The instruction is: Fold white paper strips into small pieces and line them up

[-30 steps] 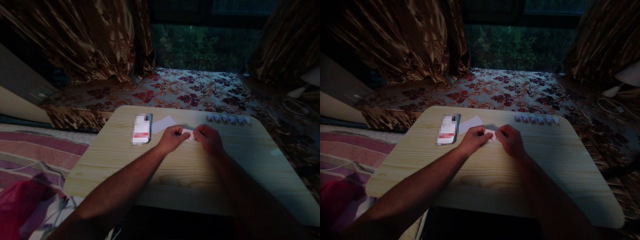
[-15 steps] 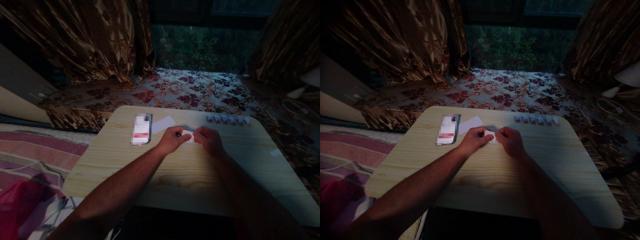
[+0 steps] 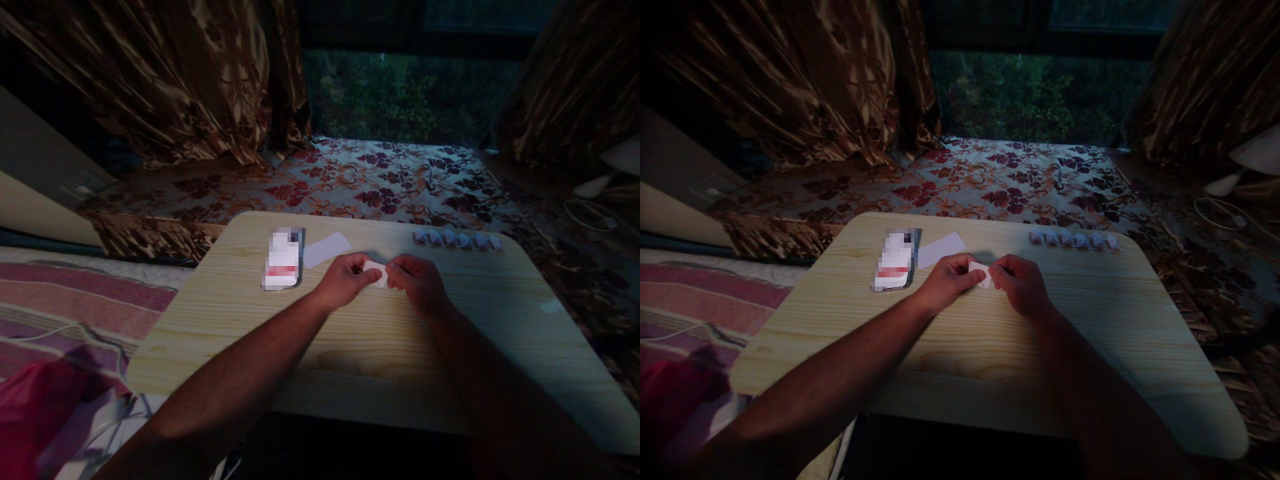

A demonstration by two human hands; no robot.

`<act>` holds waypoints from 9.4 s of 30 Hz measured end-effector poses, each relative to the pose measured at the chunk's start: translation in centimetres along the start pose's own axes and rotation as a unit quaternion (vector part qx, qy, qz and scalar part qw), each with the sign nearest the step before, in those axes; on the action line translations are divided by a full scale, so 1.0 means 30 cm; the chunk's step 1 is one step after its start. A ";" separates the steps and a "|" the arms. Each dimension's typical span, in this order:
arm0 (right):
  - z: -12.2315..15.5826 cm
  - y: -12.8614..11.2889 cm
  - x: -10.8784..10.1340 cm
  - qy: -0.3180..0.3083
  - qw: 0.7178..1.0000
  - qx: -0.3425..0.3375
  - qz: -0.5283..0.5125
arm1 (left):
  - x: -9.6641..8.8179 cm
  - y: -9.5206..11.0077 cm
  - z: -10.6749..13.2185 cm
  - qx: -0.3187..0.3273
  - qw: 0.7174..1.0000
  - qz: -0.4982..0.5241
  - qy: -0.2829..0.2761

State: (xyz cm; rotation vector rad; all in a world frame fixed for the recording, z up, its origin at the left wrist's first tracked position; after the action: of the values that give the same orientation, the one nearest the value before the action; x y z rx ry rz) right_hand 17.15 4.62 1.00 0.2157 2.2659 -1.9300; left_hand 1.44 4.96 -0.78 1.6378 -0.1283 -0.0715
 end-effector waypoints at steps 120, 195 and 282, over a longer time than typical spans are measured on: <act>0.012 -0.006 0.025 -0.070 0.985 -0.054 0.147 | -0.028 -0.023 -0.012 -0.104 0.981 0.150 0.063; 0.003 -0.015 0.008 -0.083 0.992 -0.086 0.026 | -0.015 -0.009 -0.005 -0.086 0.987 0.129 0.048; 0.008 -0.013 0.005 0.020 0.994 -0.097 0.052 | 0.027 0.008 0.010 -0.032 0.998 0.044 0.028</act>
State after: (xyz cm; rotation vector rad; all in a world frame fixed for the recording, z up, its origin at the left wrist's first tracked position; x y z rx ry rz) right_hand 16.92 4.31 1.30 0.3442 2.3970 -1.6576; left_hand 2.19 4.55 -0.55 1.5671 -0.1538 0.0381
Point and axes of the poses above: each hand's wrist, its own z-axis away from the middle knuckle, its own x-axis out of the palm, y = z × x, the point moved 5 cm from there along -z, towards the middle knuckle, and after that the axes turned 10 degrees about y, right-handed, at the moved point
